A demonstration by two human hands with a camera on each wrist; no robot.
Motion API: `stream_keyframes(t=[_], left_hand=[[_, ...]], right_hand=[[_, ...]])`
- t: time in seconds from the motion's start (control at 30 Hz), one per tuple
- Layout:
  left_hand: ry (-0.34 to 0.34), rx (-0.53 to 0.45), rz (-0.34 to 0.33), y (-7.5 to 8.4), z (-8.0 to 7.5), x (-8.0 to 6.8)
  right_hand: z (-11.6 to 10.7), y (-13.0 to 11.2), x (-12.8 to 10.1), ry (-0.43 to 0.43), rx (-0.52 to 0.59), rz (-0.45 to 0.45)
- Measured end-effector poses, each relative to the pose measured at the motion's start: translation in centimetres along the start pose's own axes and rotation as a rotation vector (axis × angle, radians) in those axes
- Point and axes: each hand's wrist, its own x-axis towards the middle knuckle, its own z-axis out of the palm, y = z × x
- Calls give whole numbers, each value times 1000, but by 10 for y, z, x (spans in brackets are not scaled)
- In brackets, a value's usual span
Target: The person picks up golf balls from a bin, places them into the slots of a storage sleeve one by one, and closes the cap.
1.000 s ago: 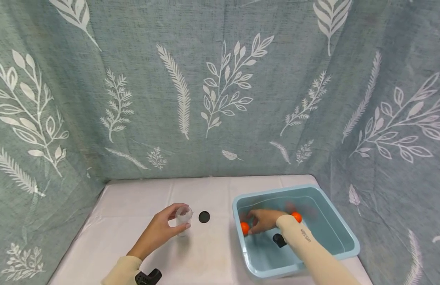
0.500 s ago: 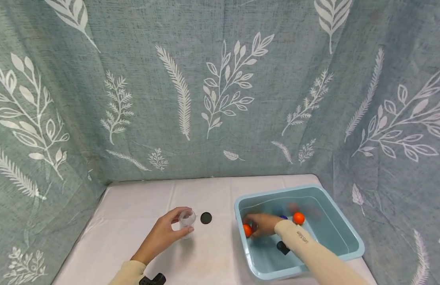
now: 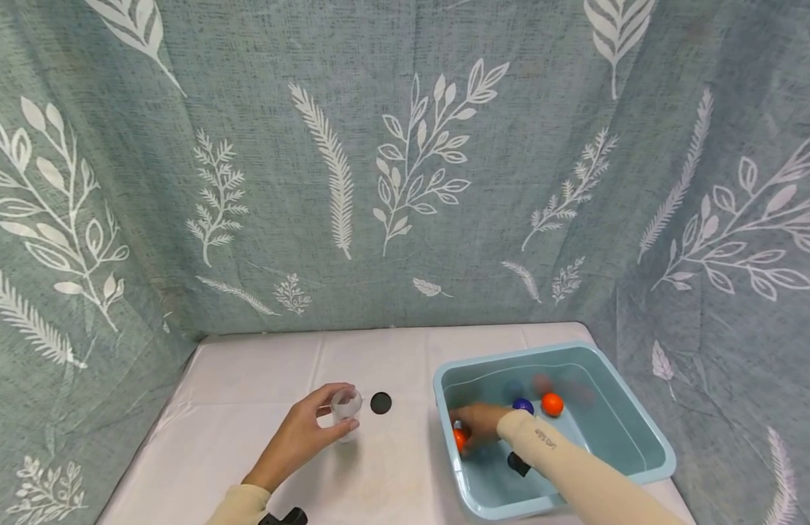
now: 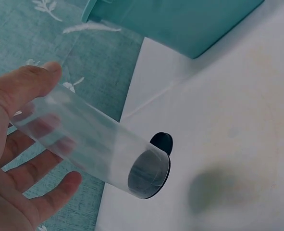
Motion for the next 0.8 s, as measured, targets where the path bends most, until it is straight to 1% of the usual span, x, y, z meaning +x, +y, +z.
stream_keyframes(t=[0.07,0.1,0.27,0.3,0.33,0.5,0.63,0.8], left_hand=[[2,-1,0,1,1,1],[6,0,-2,2,1,1],[23,-18,-18,6,-2,6],[27,-24,-18,7,-2,7],[29,-31,-15,7,-2,8],[35,-49,-15,11,-2,11],[33,-48,-19,16,-3,12],[51,-26,-13,23,-5,14]], right_hand=[[-5,-3,-4,-10,33,6],[-5,1,-5,-10,50,4],[-22,-6,-15,-9,152,14],[-25,-6,-16,3,161,10],[-30,-13,-20,11,176,15],[-42,-16,-31,73,252,3],[-51,-16,-42,99,336,-12],[-69,-21,-54,132,450,-15]])
